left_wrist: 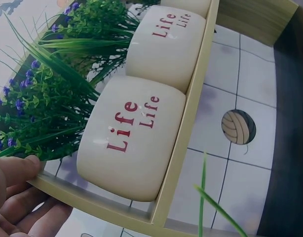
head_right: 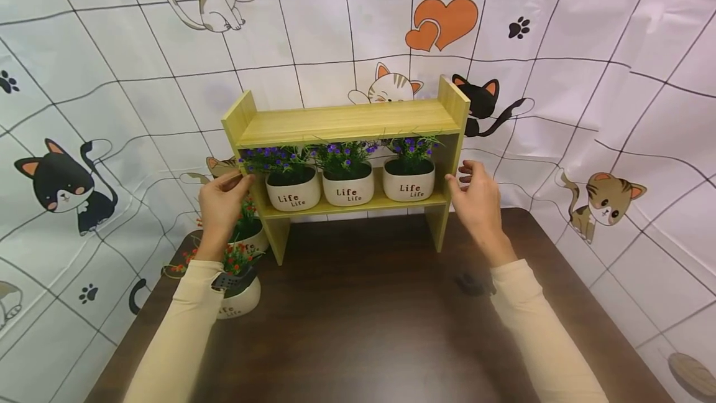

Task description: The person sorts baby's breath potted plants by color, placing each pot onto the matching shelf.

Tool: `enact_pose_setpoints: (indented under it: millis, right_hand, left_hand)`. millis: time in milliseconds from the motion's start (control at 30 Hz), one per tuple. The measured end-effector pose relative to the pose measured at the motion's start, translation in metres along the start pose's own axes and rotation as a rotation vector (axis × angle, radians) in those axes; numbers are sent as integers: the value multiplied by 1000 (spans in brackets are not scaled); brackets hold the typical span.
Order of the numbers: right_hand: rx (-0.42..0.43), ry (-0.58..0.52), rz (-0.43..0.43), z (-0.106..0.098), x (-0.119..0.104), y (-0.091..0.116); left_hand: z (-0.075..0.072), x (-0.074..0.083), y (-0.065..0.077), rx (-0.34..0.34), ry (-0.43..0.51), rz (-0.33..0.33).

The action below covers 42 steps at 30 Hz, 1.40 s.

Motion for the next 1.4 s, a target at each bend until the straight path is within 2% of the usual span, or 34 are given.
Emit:
enact_pose_setpoints:
  millis: [100, 200, 267, 500, 733, 1000, 1167, 1400]
  right_hand:
    - [-125, -18, -1, 15, 2, -1]
    - [-167, -17, -9, 25, 5, -3]
    - [-149, 0, -20, 27, 6, -3]
    - [-1, 76, -87, 23, 1, -7]
    - [49, 78, -102, 22, -1, -7]
    - [94, 90, -134, 20, -4, -5]
    - [116, 94, -147, 17, -4, -4]
    - [134, 84, -157, 16, -5, -3]
  left_hand:
    - [-2, 1, 0, 5, -4, 9]
    - [-2, 0, -1, 5, -6, 15]
    - [-2, -1, 0, 4, -6, 17]
    - [-2, 1, 0, -6, -5, 26]
    - [-3, 0, -2, -18, -9, 14]
    - [-5, 2, 0, -144, -35, -48]
    - [-22, 6, 5, -163, 62, -46]
    - [-65, 4, 17, -138, 52, -13]
Point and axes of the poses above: each hand's wrist, its own y-axis away from the middle knuckle, its own z-axis out of the palm, x = y × z, the point moved 10 cm from there along -y, towards the middle knuckle, and after that the axes turned 3 degrees about y, right-handed, at the moved point
